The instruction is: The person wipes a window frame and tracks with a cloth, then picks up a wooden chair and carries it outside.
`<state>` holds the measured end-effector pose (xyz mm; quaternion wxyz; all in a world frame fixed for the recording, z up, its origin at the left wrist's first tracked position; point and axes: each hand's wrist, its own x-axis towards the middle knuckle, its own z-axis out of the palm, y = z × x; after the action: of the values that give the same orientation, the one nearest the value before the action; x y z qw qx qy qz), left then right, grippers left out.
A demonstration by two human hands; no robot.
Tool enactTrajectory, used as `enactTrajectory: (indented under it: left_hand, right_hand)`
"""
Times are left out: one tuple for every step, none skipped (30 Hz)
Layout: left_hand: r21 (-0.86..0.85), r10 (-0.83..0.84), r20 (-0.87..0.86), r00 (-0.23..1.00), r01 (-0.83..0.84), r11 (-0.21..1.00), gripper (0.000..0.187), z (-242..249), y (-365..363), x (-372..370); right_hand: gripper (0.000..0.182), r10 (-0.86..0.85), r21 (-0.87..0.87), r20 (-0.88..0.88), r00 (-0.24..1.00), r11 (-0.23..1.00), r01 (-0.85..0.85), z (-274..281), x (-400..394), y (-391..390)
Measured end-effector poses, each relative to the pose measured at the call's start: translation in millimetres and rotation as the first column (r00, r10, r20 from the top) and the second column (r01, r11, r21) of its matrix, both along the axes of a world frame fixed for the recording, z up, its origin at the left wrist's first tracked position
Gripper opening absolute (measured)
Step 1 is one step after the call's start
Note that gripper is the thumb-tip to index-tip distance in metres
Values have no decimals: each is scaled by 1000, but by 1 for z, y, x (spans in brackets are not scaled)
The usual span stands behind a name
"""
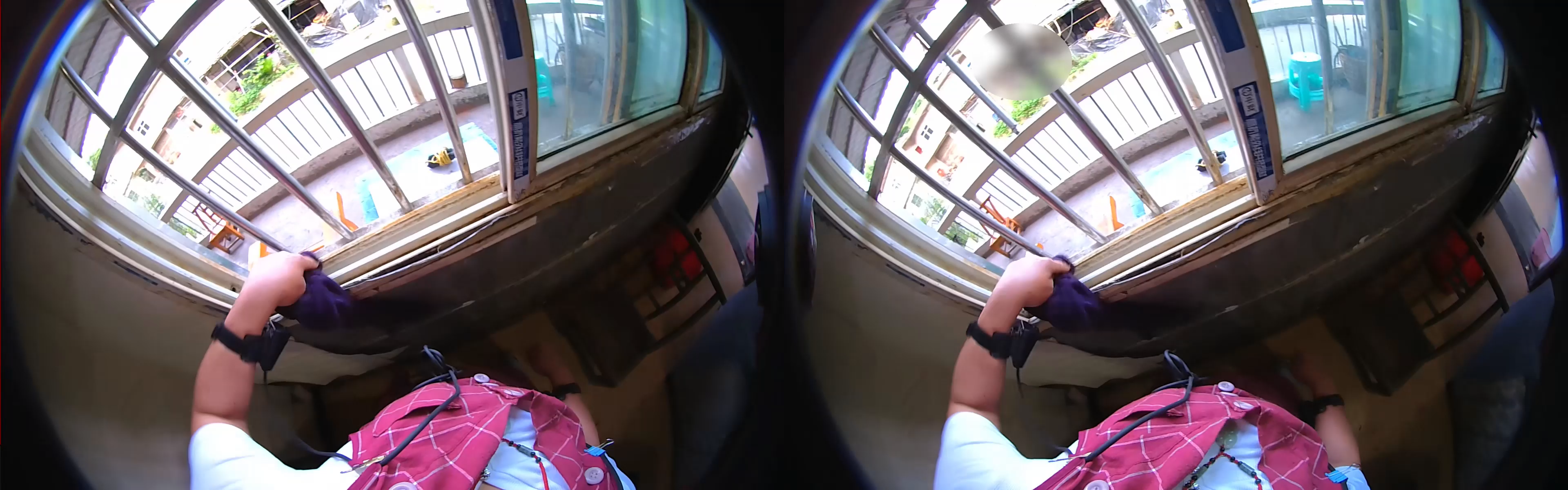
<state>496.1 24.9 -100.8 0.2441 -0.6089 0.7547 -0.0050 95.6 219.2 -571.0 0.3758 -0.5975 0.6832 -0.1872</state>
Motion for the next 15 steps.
enactTrajectory:
  left_hand:
    - [-100,17,-293,956,-48,994,29,4,9,6]
    - [-62,-10,-611,791,-35,997,26,8,17,9]
    - [-96,-61,-802,594,-28,995,25,9,31,2]
    - [-62,-32,-936,350,-76,995,25,5,38,5]
    - [-22,-13,-997,77,-116,993,25,1,43,9]
    - [-141,-138,-990,31,-139,980,23,4,51,10]
    - [-146,-142,-989,37,-166,975,23,-1,55,16]
    - [-146,-172,-975,-140,-184,972,23,-6,59,23]
    - [-149,-208,-927,-312,-201,968,23,-10,64,27]
    - [-57,-141,-881,-452,-194,979,21,-10,71,30]
    - [-64,-159,-881,-446,-221,973,21,-12,74,33]
    - [-102,-222,-851,-476,-265,959,21,-15,76,38]
    - [-139,-284,-818,-501,-308,941,20,-19,78,43]
    - [-201,-353,-810,-469,-343,917,20,-24,77,50]
    - [-201,-362,-811,-460,-362,910,20,-21,80,53]
  right_hand:
    - [24,16,0,5,1000,1000,-16,17,-3,3]
    - [25,51,-21,-20,998,998,-52,37,-6,2]
    - [25,83,-31,-31,996,996,-84,53,-6,-2]
    - [26,113,-41,-42,993,993,-115,70,-6,-7]
    - [25,92,-8,28,995,996,-92,85,-3,-15]
    - [24,69,27,94,993,997,-71,99,0,-24]
    - [24,97,23,95,991,995,-99,114,5,-37]
    - [25,139,-63,166,976,989,-130,130,12,-51]
    - [27,187,-152,233,954,976,-154,145,20,-66]
    - [27,214,-161,234,948,971,-180,160,28,-80]
    - [31,257,-191,282,925,959,-208,175,39,-93]
    - [35,299,-220,329,896,947,-235,191,51,-104]
    - [35,325,-225,331,886,939,-261,210,67,-115]
    - [41,377,-211,377,846,924,-317,231,84,-124]
    - [48,417,-196,422,805,909,-367,251,106,-130]
